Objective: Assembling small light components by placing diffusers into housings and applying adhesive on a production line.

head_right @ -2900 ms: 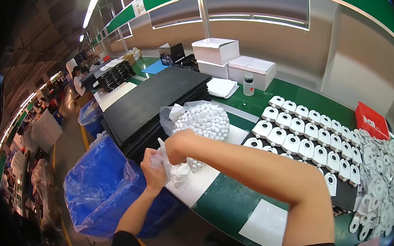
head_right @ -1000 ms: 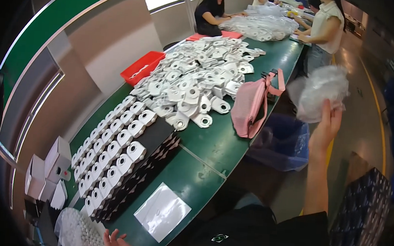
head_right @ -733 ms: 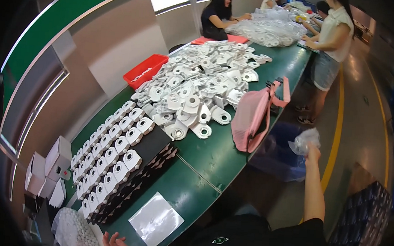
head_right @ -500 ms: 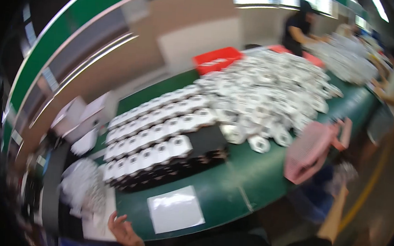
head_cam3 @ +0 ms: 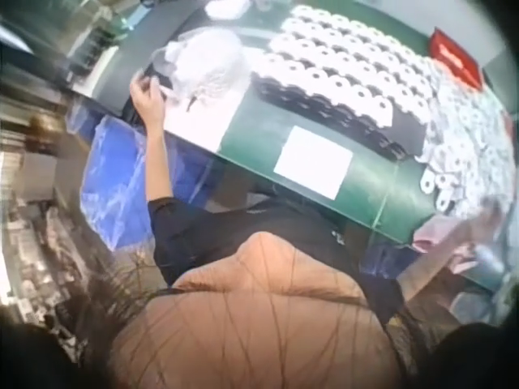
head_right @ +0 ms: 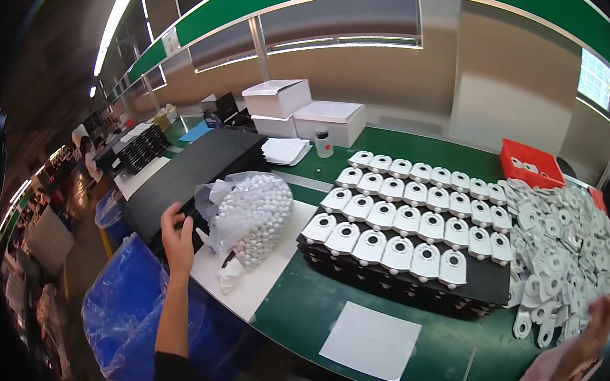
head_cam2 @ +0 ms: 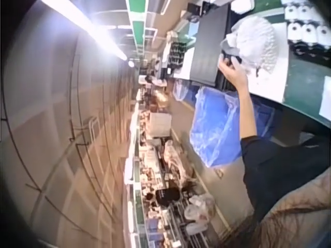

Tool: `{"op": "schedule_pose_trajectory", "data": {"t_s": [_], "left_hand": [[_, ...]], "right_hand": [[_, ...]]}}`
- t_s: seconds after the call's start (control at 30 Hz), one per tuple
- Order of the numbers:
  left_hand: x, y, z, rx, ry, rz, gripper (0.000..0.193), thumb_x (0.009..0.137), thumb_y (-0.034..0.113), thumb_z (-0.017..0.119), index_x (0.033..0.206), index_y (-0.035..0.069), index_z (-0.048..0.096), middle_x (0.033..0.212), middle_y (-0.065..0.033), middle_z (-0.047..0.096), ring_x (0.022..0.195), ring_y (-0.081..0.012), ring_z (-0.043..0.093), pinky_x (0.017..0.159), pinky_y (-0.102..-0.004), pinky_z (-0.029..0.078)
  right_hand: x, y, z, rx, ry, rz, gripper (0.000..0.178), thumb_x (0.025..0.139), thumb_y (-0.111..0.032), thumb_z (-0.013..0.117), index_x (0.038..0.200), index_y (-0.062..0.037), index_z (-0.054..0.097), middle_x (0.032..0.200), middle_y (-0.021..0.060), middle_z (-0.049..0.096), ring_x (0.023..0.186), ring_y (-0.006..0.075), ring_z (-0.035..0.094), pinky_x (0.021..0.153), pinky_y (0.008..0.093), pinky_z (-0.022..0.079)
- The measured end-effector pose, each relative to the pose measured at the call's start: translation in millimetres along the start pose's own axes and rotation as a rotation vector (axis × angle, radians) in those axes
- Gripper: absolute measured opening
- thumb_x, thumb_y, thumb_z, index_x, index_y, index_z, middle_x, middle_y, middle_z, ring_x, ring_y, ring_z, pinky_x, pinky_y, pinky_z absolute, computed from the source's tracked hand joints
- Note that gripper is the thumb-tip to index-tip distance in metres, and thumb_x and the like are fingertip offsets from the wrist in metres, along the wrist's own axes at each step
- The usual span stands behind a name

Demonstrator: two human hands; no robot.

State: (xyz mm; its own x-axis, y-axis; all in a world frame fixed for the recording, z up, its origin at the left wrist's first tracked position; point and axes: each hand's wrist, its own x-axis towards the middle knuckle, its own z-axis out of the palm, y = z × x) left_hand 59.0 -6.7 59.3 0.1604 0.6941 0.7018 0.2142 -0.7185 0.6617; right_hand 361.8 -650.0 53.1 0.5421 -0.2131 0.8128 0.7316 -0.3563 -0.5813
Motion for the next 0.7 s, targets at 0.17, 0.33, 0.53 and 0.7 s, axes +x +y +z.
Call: {"op": "schedule_pose_trajectory", "data": {"t_s": [0.17,0.33,0.53,0.7], "left_hand": [[65.5,-89.9,-38.5,0.659,-0.261,-0.021,0.057,0.073,0.02,0.063,0.121,0.001,0.041,0.119,-0.0204,0.046,0.107,-0.035,0.047,0.09,-0.0401,0.039],[79.9,-71.8,13.3,0.587,-0.342,-0.096,0.057,0.073,0.02,0.062,0.121,0.0,0.04,0.119,-0.0196,0.046,0.106,-0.0358,0.049,0.09,-0.0396,0.039],[21.3,-31.9,-18.2,0.452,-0.065,0.164,0.013,0.075,0.01,0.06,0.082,0.003,0.053,0.079,-0.0114,0.056,0.071,-0.0281,0.057,0.062,-0.0371,0.044],[-57.8,-78.2,-24.9,0.546,-0.414,0.149,0.011,0.075,0.016,0.061,0.073,0.006,0.059,0.071,-0.0112,0.058,0.064,-0.0294,0.058,0.056,-0.0391,0.045]], "right_hand": [[-54.1,-184.7,267.6,0.394,-1.023,-0.315,0.031,0.07,-0.005,0.068,0.099,-0.0016,0.058,0.084,0.0114,0.061,0.071,0.0212,0.058,0.065,0.0277,0.047],[-88.8,-260.1,386.8,0.509,-1.113,-0.483,0.032,0.08,-0.028,0.062,0.102,-0.006,0.056,0.1,0.0108,0.058,0.089,0.0265,0.056,0.074,0.0344,0.046],[-131.7,-262.0,475.5,0.444,-1.215,-0.381,0.027,0.079,-0.024,0.061,0.098,-0.0055,0.055,0.087,0.0099,0.059,0.081,0.0246,0.057,0.072,0.0347,0.045],[-142.4,-295.7,518.1,0.424,-1.209,-0.236,0.038,0.08,-0.035,0.058,0.102,-0.0049,0.054,0.094,0.011,0.059,0.084,0.0247,0.057,0.074,0.0354,0.045]]}}
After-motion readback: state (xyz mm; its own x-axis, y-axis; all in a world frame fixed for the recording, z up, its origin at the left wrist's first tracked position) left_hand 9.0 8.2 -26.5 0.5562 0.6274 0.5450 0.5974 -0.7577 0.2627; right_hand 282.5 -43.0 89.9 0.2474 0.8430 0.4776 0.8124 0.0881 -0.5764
